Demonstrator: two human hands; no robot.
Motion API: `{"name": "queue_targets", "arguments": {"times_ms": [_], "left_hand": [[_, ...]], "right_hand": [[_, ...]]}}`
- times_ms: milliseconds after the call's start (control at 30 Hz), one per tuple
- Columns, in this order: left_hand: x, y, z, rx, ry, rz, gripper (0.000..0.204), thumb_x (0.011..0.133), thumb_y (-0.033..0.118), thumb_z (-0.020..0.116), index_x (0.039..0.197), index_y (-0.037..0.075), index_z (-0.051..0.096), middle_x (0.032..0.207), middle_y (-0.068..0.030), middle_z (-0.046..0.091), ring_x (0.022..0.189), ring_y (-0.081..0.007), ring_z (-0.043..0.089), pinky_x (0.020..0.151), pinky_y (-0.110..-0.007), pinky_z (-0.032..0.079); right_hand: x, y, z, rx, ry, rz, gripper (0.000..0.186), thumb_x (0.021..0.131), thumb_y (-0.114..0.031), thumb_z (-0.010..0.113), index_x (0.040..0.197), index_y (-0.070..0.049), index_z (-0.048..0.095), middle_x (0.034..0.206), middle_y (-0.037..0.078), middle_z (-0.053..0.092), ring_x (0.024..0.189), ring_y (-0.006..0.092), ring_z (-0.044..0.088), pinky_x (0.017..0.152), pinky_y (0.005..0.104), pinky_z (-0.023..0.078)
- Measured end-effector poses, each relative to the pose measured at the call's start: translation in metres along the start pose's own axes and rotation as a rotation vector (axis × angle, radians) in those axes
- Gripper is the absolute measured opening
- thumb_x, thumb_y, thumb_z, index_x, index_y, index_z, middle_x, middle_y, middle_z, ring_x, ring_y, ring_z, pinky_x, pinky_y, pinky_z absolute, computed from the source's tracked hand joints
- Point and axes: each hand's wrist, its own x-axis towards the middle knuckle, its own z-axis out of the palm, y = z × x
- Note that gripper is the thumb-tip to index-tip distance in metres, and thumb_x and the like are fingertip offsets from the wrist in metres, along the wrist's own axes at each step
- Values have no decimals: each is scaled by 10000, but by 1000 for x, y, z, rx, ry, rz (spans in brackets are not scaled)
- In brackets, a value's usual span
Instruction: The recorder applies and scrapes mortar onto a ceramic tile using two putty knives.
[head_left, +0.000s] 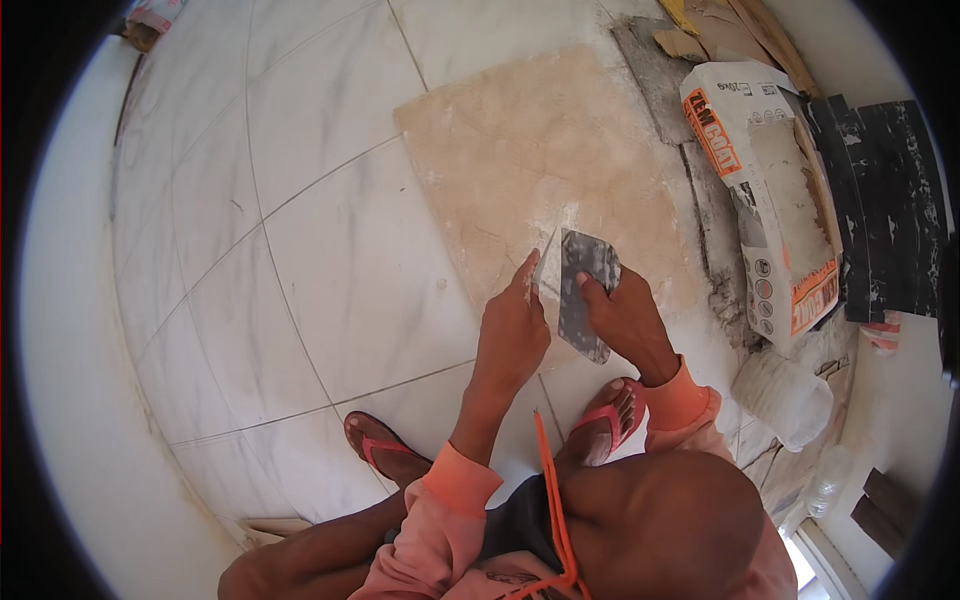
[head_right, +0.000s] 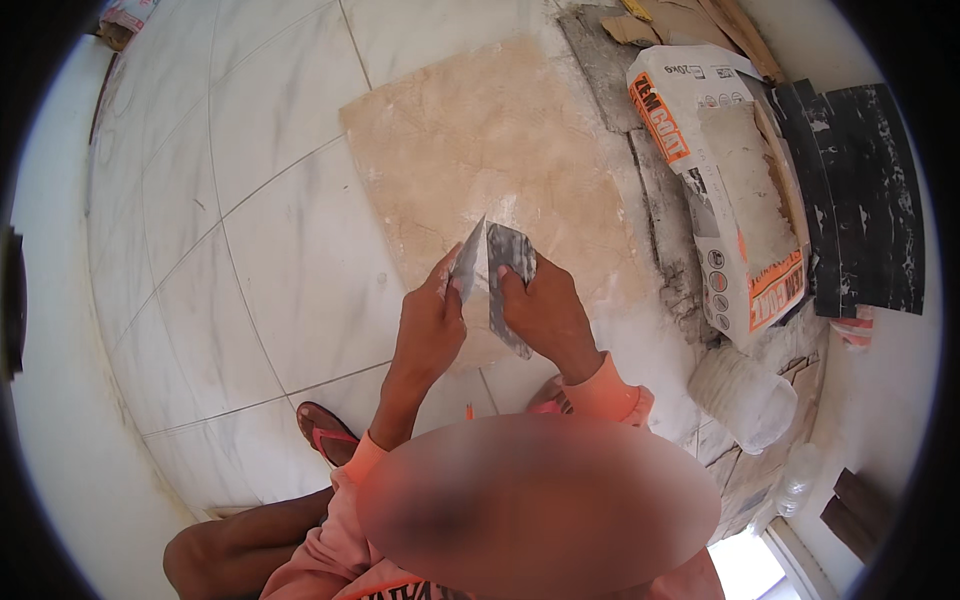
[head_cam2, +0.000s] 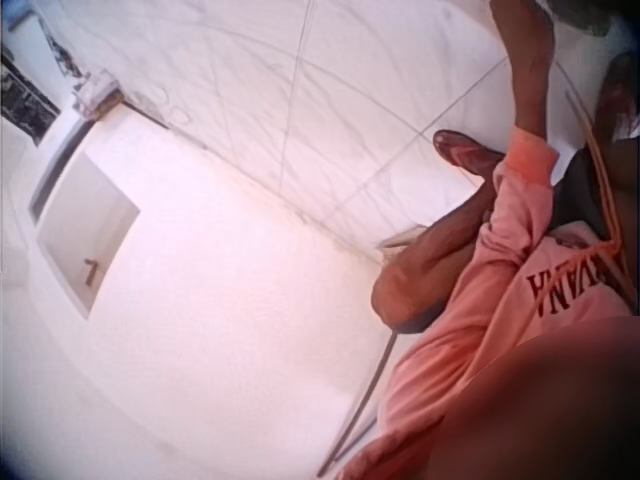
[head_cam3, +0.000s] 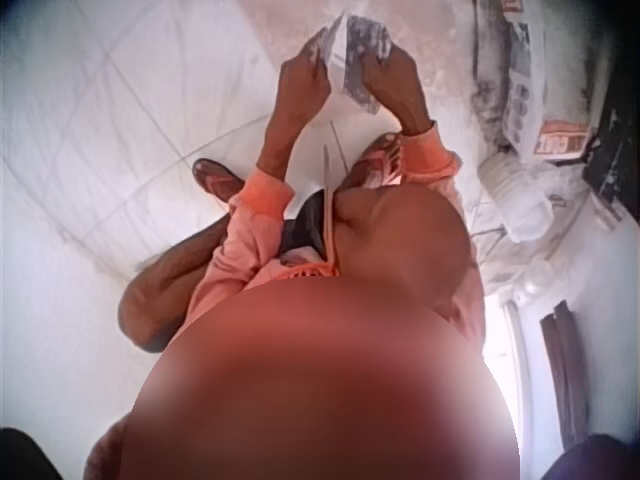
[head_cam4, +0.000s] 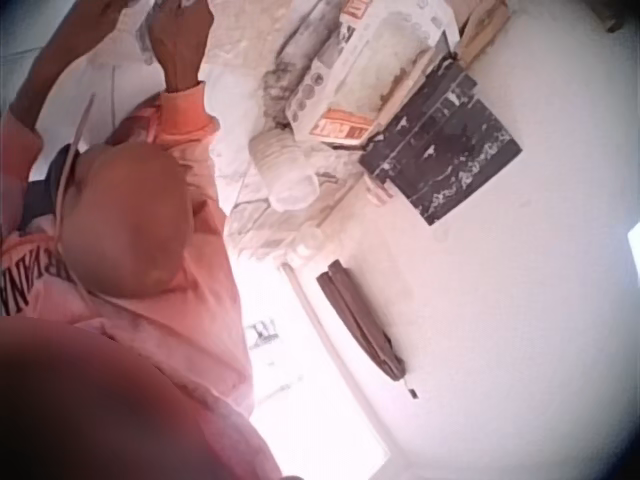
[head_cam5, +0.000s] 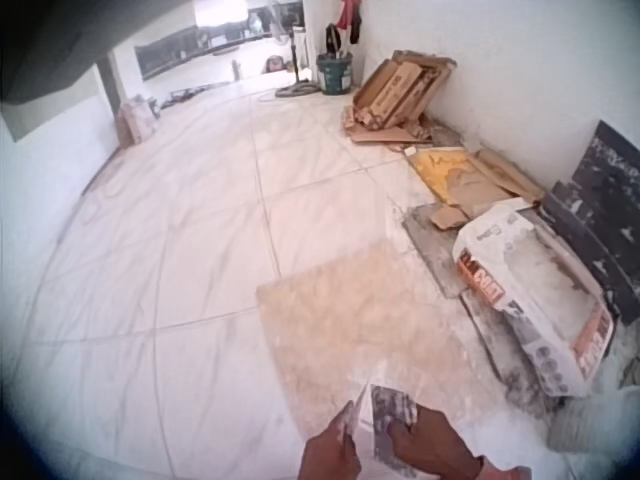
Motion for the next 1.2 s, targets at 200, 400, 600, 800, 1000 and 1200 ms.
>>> {"name": "queue_targets", "arguments": {"times_ms": [200, 400, 600, 800, 1000, 1200], "left_hand": [[-5, -20, 22, 426, 167, 513, 593, 864, -36, 573, 1392, 230, 517, 1550, -136, 316, 1449, -384, 232, 1166, -579, 122], [-7, -18, 22, 479, 245, 611, 682, 795, -27, 608, 1415, 233, 492, 1570, -173, 244, 1475, -407, 126, 1159, -600, 44], [-3, -28, 10, -220, 509, 454, 772, 793, 34, 569, 1495, 15, 250, 1563, -195, 172, 1469, -328, 143, 1171, -488, 120], [1, -39, 19, -1089, 38, -7, 456, 984, 242, 564, 1343, -19, 462, 1288, -109, 532, 1209, -174, 490, 1025, -346, 382], [7, -64, 18, -1203, 106, -58, 399, 1023, 301, 506, 1227, -42, 525, 1139, -114, 639, 1012, -190, 637, 894, -365, 520], [-11, -88, 32, -1172, 313, -223, 413, 1045, 316, 436, 1176, -69, 507, 1103, -171, 637, 928, -261, 683, 817, -416, 598]], "right_hand": [[-5, 3, -14, 589, -16, 386, 311, 931, -263, 667, 1061, 19, 668, 902, 55, 686, 801, 122, 639, 675, 289, 509], [-2, 15, -5, 976, 69, 342, 307, 883, -125, 715, 1122, 50, 634, 1027, 99, 685, 887, 184, 670, 744, 312, 558], [3, 26, -7, 1122, 98, 343, 344, 879, -77, 704, 1182, 53, 602, 1086, 118, 674, 938, 211, 670, 789, 347, 566], [0, 32, 3, 1169, -3, 351, 370, 907, -65, 650, 1249, 42, 559, 1124, 124, 664, 979, 227, 668, 850, 358, 558], [-14, 41, 12, 1017, -5, 456, 326, 901, -126, 687, 1163, 51, 608, 1067, 92, 671, 923, 189, 664, 783, 324, 550], [-42, 32, -9, 18, -149, 274, 218, 904, -133, 653, 1087, -15, 657, 961, 92, 689, 736, 195, 659, 697, 354, 527]]}}
